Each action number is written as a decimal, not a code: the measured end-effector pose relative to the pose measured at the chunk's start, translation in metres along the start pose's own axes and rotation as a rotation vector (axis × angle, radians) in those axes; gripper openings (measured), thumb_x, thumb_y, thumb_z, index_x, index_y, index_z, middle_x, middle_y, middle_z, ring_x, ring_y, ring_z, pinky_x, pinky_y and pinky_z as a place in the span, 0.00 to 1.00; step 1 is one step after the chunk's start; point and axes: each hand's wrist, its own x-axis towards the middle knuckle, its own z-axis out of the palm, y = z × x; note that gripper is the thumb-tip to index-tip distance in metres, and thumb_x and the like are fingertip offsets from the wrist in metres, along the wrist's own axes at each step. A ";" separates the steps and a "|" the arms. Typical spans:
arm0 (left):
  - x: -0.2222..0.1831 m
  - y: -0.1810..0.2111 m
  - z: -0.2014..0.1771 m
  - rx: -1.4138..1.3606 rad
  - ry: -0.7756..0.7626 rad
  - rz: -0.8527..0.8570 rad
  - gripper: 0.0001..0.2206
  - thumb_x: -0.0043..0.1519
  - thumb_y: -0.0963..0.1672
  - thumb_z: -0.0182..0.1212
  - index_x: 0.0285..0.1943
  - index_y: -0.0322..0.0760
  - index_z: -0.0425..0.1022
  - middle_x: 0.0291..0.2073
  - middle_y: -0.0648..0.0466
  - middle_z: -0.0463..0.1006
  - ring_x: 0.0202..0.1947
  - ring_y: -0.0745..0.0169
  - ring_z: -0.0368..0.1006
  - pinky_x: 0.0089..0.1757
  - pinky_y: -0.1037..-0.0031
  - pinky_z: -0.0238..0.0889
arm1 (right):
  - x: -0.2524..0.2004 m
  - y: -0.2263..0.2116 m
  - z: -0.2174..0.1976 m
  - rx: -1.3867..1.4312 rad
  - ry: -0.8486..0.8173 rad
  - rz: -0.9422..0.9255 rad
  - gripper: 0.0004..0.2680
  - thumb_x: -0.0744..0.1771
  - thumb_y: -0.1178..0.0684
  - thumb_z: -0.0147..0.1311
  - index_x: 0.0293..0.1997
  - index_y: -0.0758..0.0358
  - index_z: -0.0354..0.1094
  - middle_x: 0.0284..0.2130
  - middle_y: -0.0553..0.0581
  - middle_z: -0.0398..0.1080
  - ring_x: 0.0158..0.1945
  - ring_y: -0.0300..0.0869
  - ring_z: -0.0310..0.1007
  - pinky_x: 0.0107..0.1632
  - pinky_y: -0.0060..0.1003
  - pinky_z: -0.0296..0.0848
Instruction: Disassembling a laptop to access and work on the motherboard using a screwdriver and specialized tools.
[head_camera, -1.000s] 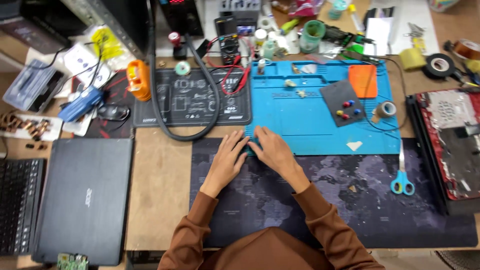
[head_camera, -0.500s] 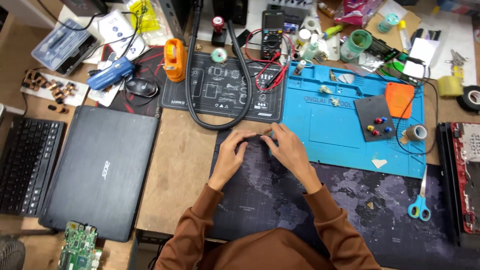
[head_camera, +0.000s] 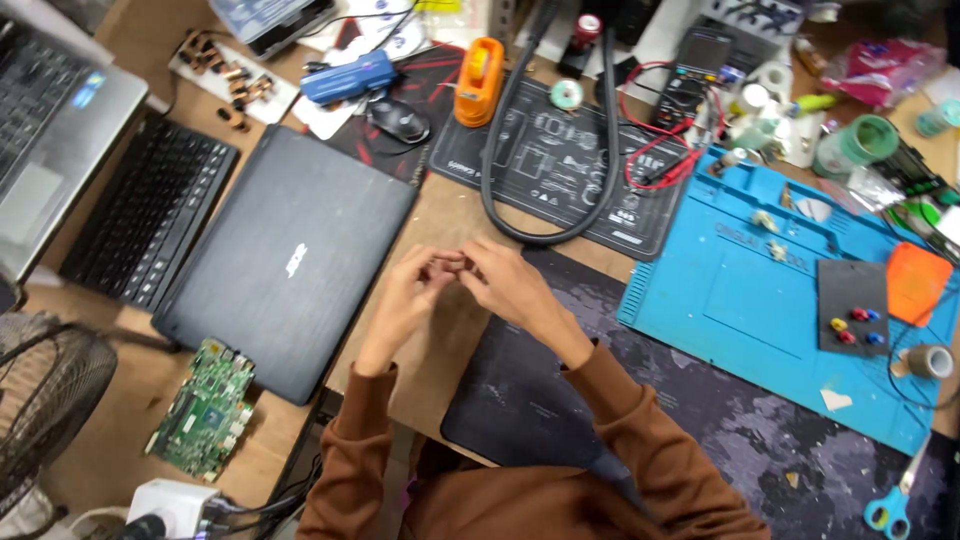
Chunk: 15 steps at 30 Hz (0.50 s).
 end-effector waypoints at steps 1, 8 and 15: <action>-0.006 0.006 -0.015 0.003 0.016 -0.006 0.10 0.63 0.39 0.62 0.52 0.42 0.80 0.35 0.50 0.74 0.35 0.63 0.70 0.38 0.74 0.68 | 0.009 -0.008 0.004 0.000 -0.013 -0.011 0.07 0.66 0.55 0.56 0.48 0.56 0.67 0.36 0.60 0.71 0.43 0.59 0.77 0.43 0.50 0.78; -0.061 0.003 -0.098 0.216 0.303 -0.144 0.11 0.65 0.41 0.64 0.56 0.36 0.78 0.40 0.45 0.74 0.41 0.56 0.73 0.42 0.71 0.69 | 0.059 -0.061 0.058 0.024 -0.143 -0.318 0.08 0.68 0.51 0.55 0.50 0.57 0.65 0.37 0.62 0.69 0.44 0.62 0.76 0.44 0.53 0.77; -0.117 -0.009 -0.155 0.469 0.589 -0.212 0.08 0.68 0.40 0.62 0.55 0.38 0.79 0.44 0.46 0.73 0.49 0.45 0.73 0.48 0.65 0.68 | 0.087 -0.097 0.141 -0.133 -0.238 -0.522 0.16 0.67 0.43 0.57 0.56 0.58 0.62 0.41 0.58 0.67 0.48 0.57 0.73 0.47 0.53 0.75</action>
